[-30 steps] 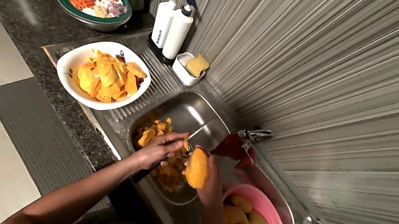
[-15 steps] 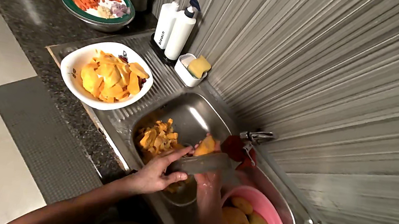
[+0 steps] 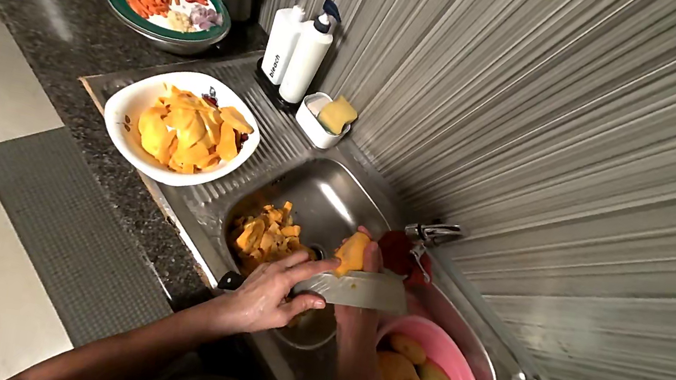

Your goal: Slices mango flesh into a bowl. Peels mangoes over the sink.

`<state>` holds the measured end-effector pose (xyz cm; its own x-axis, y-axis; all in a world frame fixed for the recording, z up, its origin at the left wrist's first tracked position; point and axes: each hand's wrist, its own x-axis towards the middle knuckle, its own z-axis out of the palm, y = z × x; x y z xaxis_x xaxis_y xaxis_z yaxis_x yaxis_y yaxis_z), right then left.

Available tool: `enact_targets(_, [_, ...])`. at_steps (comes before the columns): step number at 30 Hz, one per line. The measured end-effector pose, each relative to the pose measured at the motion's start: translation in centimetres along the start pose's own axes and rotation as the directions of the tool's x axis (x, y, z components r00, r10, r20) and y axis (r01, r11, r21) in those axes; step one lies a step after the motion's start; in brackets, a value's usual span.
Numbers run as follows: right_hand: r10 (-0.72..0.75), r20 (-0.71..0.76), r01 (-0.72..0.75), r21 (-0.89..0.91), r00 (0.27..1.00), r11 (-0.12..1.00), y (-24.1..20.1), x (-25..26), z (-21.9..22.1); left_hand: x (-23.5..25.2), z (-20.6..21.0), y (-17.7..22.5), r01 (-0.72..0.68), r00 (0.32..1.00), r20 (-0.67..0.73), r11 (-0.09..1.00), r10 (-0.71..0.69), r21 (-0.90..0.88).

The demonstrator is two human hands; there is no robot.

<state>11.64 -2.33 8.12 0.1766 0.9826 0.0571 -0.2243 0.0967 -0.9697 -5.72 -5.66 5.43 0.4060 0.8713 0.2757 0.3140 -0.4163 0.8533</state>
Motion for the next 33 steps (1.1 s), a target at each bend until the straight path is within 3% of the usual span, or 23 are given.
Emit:
enact_targets(6, [0.023,0.023,-0.025,0.072,0.999,0.997,0.3,-0.5,0.1,0.6,0.1,-0.1,0.003,0.999,-0.04,0.999,-0.005,-0.049])
enact_targets(10, [-0.017,0.076,0.009,0.104,0.997,0.994,0.6,-1.0,-0.4,1.2,-0.3,-0.1,0.041,0.999,0.002,0.983,-0.042,-0.179])
enact_targets(18, [0.059,0.128,-0.076,0.135,0.99,0.988,0.6,-1.1,-1.1,2.0,-0.5,0.0,0.024,0.999,0.044,0.913,-0.007,-0.408])
enact_targets(22, [0.057,0.13,-0.065,0.061,0.99,0.996,0.4,-1.1,-1.8,2.2,-0.2,0.0,0.091,0.996,0.073,0.829,-0.061,-0.552])
enact_targets(25, [0.073,0.15,-0.079,0.037,0.986,0.996,0.3,-1.1,-2.3,2.3,-0.3,-0.1,0.234,0.972,0.167,0.686,-0.164,-0.689])
enact_targets(29, [0.18,0.194,-0.205,0.122,0.964,0.971,0.1,-1.0,-2.6,2.5,-0.4,0.0,0.342,0.939,0.253,0.538,-0.235,-0.771])
enact_targets(33, [0.333,0.18,-0.361,0.152,0.926,0.92,1.0,-1.0,-2.5,2.6,-0.4,-0.3,0.348,0.934,0.219,0.586,-0.281,-0.732])
